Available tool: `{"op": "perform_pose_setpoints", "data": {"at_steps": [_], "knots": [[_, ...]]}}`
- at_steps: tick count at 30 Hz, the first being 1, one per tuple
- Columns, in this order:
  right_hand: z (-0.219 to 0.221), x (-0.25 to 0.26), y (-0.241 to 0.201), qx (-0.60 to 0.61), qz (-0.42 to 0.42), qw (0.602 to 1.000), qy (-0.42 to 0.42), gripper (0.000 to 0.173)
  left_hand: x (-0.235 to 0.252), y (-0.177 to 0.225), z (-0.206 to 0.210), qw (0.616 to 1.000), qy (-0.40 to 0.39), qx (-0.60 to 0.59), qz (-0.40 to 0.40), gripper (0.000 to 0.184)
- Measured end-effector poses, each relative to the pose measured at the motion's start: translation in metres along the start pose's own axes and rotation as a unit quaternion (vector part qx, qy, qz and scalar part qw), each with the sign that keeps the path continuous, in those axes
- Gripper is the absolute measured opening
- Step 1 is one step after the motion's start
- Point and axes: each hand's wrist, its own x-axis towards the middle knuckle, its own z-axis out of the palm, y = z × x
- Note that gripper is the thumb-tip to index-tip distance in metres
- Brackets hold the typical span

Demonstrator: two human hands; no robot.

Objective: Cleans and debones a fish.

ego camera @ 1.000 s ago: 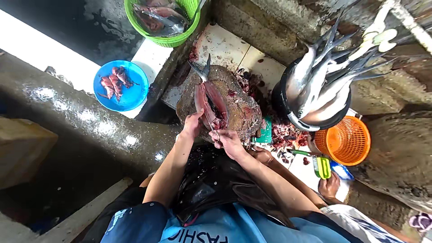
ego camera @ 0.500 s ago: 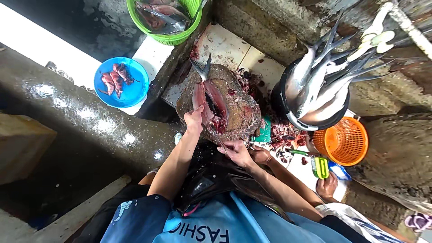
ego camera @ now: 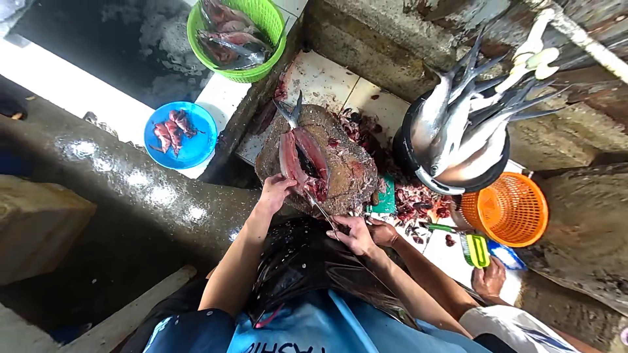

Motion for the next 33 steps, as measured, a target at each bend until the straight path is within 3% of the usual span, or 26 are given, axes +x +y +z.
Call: {"op": "perform_pose_setpoints", "data": {"at_steps": [7, 14, 23, 26, 29, 33], "knots": [[0.005, 0.014, 0.000, 0.046, 0.002, 0.999, 0.011, 0.032, -0.002, 0.001, 0.007, 1.000, 0.011, -0.016, 0.003, 0.022], [0.005, 0.020, 0.001, -0.033, -0.001, 0.999, 0.020, 0.039, 0.001, 0.008, 0.009, 0.999, 0.020, -0.036, 0.007, 0.024], [0.017, 0.045, -0.006, 0.024, -0.006, 0.999, 0.031, 0.036, 0.001, 0.011, 0.012, 1.000, 0.004, -0.022, 0.006, 0.027], [0.022, 0.059, -0.016, -0.079, 0.002, 0.996, 0.031, 0.037, 0.009, 0.011, 0.009, 1.000, 0.002, -0.026, 0.013, 0.027], [0.021, 0.055, -0.008, -0.205, -0.072, 0.974, 0.066, 0.041, 0.009, 0.016, 0.009, 0.998, -0.014, -0.056, 0.004, 0.026], [0.007, 0.054, 0.010, -0.273, -0.144, 0.945, 0.107, 0.042, 0.003, 0.021, 0.014, 0.993, -0.049, -0.103, -0.009, 0.015]]}}
